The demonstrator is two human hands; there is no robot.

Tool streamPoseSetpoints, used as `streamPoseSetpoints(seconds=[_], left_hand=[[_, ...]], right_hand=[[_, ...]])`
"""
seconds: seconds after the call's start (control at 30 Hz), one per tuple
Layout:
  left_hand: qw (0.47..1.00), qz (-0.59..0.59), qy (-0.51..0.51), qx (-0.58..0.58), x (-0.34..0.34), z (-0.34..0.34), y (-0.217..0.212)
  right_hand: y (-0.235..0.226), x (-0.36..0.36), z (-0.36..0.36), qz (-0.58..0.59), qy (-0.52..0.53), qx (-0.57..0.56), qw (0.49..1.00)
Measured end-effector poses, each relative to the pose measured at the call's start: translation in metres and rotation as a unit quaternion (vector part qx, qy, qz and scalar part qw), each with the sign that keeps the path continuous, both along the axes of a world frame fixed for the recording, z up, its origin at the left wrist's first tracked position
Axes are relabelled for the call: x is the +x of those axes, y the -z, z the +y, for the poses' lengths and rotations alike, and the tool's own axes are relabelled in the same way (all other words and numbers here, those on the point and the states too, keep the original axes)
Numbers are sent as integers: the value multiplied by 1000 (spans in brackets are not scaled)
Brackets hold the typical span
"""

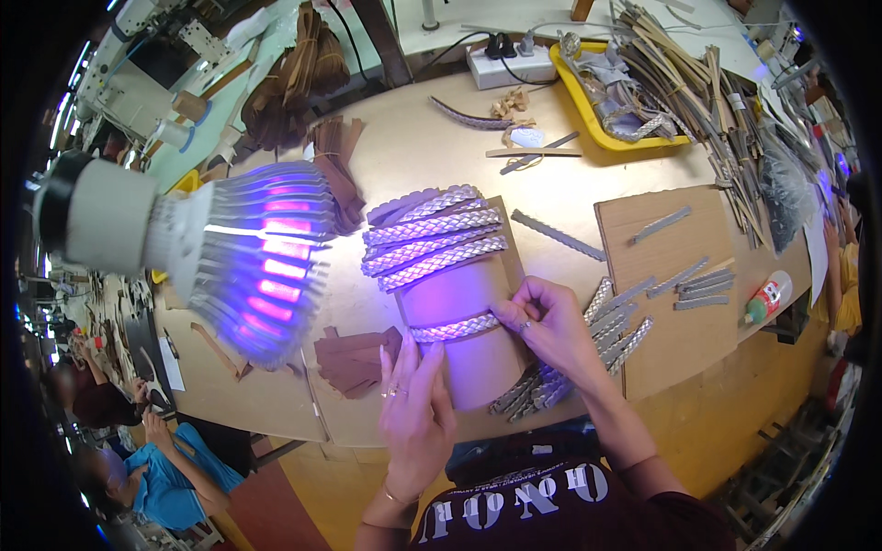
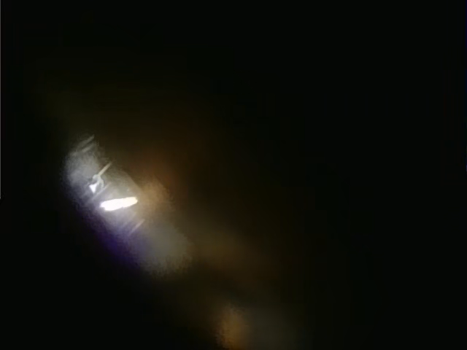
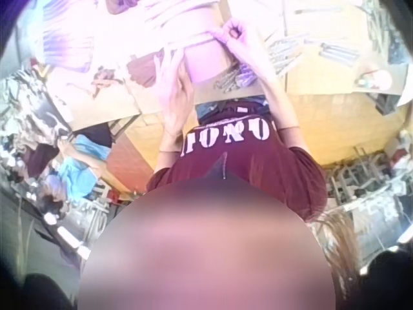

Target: The person applies glue from a bottle to silver braided cord strips and places them onto a cylindrical cardboard form under a UV lamp. The person repeatedly picks up cord strips, applies adhesive, and wraps them around the form to build up a decorative band.

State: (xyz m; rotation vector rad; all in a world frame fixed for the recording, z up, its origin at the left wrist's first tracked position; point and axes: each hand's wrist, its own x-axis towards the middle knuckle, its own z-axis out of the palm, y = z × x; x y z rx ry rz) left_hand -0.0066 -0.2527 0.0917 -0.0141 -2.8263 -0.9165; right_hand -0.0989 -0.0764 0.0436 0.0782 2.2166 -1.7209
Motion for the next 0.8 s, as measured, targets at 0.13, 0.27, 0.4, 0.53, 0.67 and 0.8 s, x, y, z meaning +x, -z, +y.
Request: streamPoseSetpoints(seconds=[0.13,0.27,0.4,0.53,0.67,0.8], left_hand=[[998,50,-7,21,-2,-3,7],[997,61,-47,23,3,-4,9],[992,68,-101,10,8,-5,3],[986,94,-129,-46,11,6,-6],[984,32,-174,-10,15,15,-18],[984,111,-134,22,5,16,-17]], right_hand=[[1,-1,0,-25,12,-45,999],[-7,-2,-3,14,-12,-67,998],[-15,-3,-12,21,-36,-85,996],[-22,-4,-12,-18,-53,-82,995],[-26,-3,-5,-5,-48,-76,996],[-27,0,-3,13,-50,-44,998]])
